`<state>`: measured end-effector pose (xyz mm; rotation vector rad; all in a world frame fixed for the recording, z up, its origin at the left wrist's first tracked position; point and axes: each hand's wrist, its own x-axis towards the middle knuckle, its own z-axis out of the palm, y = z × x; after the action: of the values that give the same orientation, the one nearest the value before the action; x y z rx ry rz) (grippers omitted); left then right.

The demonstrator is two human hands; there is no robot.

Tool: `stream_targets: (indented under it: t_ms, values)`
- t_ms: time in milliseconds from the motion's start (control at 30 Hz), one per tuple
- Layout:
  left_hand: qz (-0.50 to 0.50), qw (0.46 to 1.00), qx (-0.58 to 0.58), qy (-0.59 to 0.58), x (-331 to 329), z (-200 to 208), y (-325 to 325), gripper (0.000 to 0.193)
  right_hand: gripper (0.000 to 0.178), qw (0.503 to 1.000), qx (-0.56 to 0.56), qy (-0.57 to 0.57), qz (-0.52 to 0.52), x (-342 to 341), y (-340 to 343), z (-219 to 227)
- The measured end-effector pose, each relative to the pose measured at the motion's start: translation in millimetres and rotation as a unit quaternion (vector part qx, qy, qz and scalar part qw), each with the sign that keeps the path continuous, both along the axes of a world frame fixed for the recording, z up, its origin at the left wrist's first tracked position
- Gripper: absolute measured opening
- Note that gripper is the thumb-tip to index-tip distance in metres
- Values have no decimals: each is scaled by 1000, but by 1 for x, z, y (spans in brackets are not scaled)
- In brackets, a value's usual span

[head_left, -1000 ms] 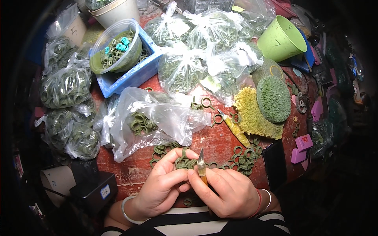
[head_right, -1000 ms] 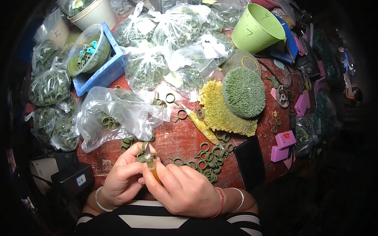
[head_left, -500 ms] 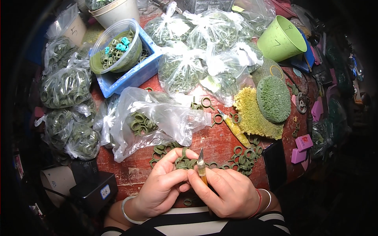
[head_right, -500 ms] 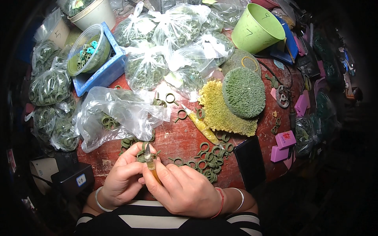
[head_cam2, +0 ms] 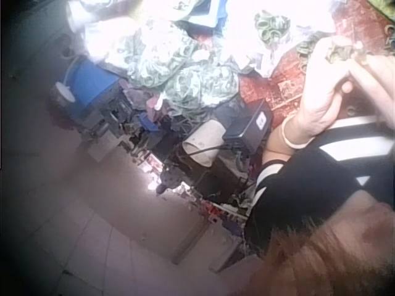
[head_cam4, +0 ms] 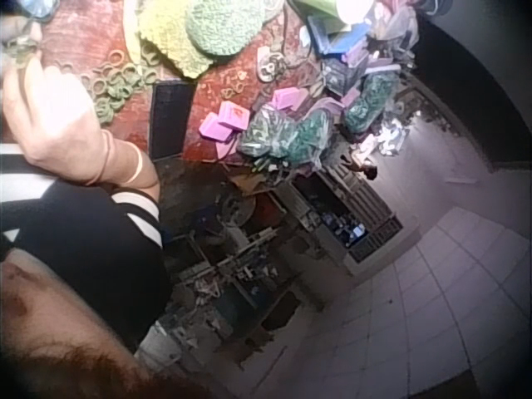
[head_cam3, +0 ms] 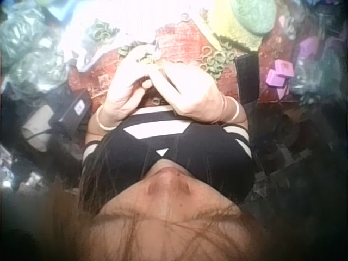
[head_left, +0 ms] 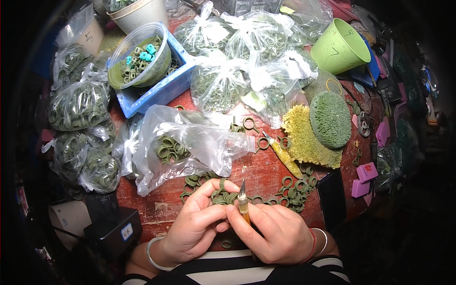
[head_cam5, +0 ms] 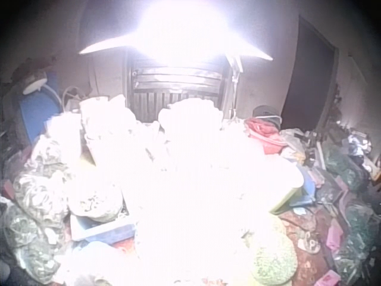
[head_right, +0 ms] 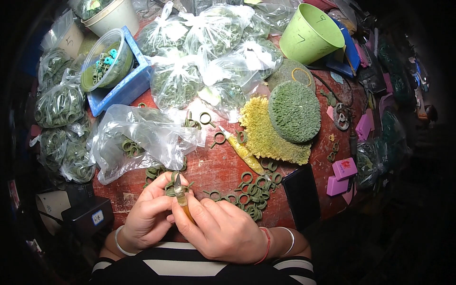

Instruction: The person uses a wooden-handled tool to carve or shape small green wax-like ring objects, working through a pile of the items on a cluttered table.

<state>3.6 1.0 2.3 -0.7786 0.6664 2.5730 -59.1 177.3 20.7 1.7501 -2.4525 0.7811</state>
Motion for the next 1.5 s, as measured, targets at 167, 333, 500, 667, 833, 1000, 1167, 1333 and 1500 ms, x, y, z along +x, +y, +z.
stream_targets:
  t_ms: [167, 333, 500, 667, 833, 1000, 1167, 1333, 1500]
  values:
    - [0, 1000, -13, -16, -1, 3, 0, 28, 33, 1000, -15, 21, 6, -1, 0, -4]
    - [4, 1000, 1, -9, 0, 0, 0, 29, 34, 1000, -11, 23, 6, -1, 0, -3]
    - [6, 1000, 2, -13, -1, 1, 0, 30, 34, 1000, -9, 18, 4, -1, 0, -3]
    - [8, 1000, 2, -10, 0, 0, 0, 30, 34, 1000, -8, 21, 6, -1, 0, -3]
    - [10, 1000, -3, -20, -1, 2, 0, 30, 35, 1000, -9, 16, 6, -1, 0, -4]
    - [11, 1000, 2, -19, 0, 1, 0, 31, 35, 1000, -5, 16, 5, -1, 0, -4]
    - [-2, 1000, 1, -4, 0, 0, -1, 25, 35, 1000, -8, 14, 3, -1, -1, -3]
    - [9, 1000, 1, -20, 0, 0, 0, 31, 34, 1000, -8, 14, 4, -1, -1, -3]
    - [10, 1000, 2, -19, -1, 0, 0, 31, 33, 1000, -7, 10, 4, -2, -1, -2]
